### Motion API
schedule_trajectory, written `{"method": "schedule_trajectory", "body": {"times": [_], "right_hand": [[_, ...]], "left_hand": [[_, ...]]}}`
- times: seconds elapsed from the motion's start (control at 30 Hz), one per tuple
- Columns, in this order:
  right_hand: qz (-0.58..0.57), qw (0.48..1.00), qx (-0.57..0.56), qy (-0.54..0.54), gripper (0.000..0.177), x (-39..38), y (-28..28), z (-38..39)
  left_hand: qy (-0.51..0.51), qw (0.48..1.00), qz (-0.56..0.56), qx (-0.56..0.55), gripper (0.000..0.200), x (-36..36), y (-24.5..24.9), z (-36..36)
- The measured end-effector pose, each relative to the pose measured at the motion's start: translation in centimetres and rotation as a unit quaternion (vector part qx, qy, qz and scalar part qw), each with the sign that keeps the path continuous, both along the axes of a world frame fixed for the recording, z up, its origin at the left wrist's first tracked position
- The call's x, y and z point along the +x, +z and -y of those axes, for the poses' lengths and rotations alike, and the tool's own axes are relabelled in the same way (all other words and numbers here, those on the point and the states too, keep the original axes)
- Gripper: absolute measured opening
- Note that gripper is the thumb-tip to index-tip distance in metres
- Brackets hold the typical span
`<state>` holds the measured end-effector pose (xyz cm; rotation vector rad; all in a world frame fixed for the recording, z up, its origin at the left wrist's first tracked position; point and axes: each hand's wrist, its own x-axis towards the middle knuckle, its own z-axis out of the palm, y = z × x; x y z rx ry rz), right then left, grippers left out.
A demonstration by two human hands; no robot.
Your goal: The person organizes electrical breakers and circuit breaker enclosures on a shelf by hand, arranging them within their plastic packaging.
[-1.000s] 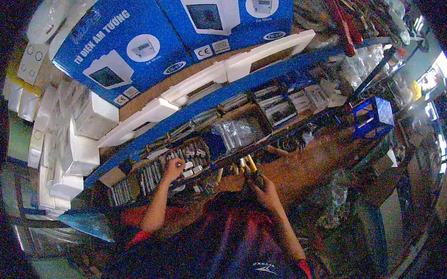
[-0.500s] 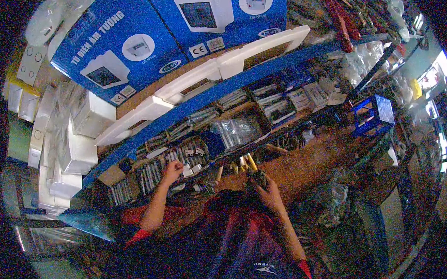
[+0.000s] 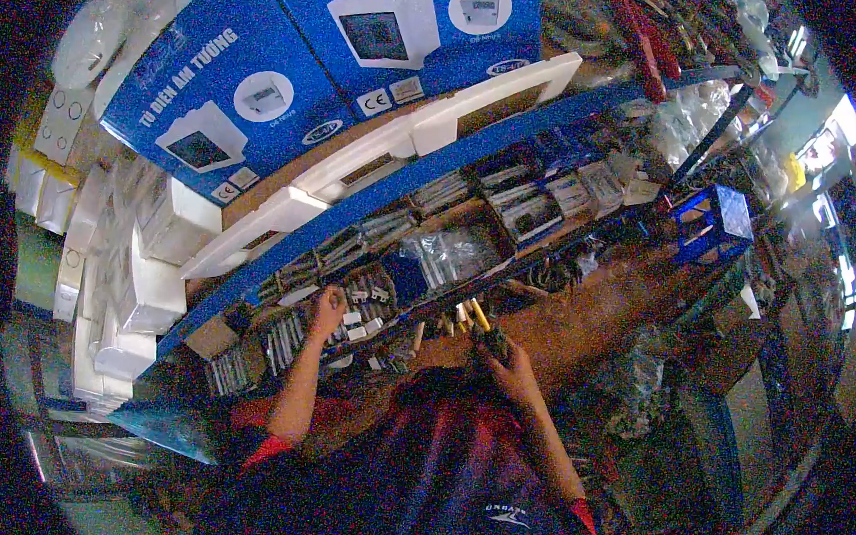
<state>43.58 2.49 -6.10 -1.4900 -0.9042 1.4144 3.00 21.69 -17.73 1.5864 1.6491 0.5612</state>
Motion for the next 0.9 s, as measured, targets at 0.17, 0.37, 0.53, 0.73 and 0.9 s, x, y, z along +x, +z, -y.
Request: {"method": "schedule_trajectory", "body": {"times": [0.17,0.37,0.53,0.73,0.9], "right_hand": [[-0.042,0.999,0.010,-0.006,0.032,0.1,-2.3,0.6],[-0.083,0.996,-0.012,-0.023,0.034,-0.5,-0.4,0.6],[-0.026,0.997,0.045,0.053,0.034,-1.2,-4.2,0.1],[-0.014,0.999,-0.016,0.044,0.035,-4.3,2.2,-0.6],[-0.096,0.992,-0.061,-0.058,0.050,-6.9,2.2,-1.3]], "left_hand": [[-0.097,0.963,-0.154,0.198,0.020,1.1,-2.5,-2.2],[-0.125,0.971,-0.155,0.132,0.025,-1.1,-4.9,-2.2],[-0.103,0.989,-0.081,0.061,0.037,1.5,0.5,0.0],[-0.043,0.984,-0.046,0.167,0.041,4.1,6.0,1.6],[-0.086,0.979,-0.021,0.186,0.043,5.6,15.3,6.9]]}}
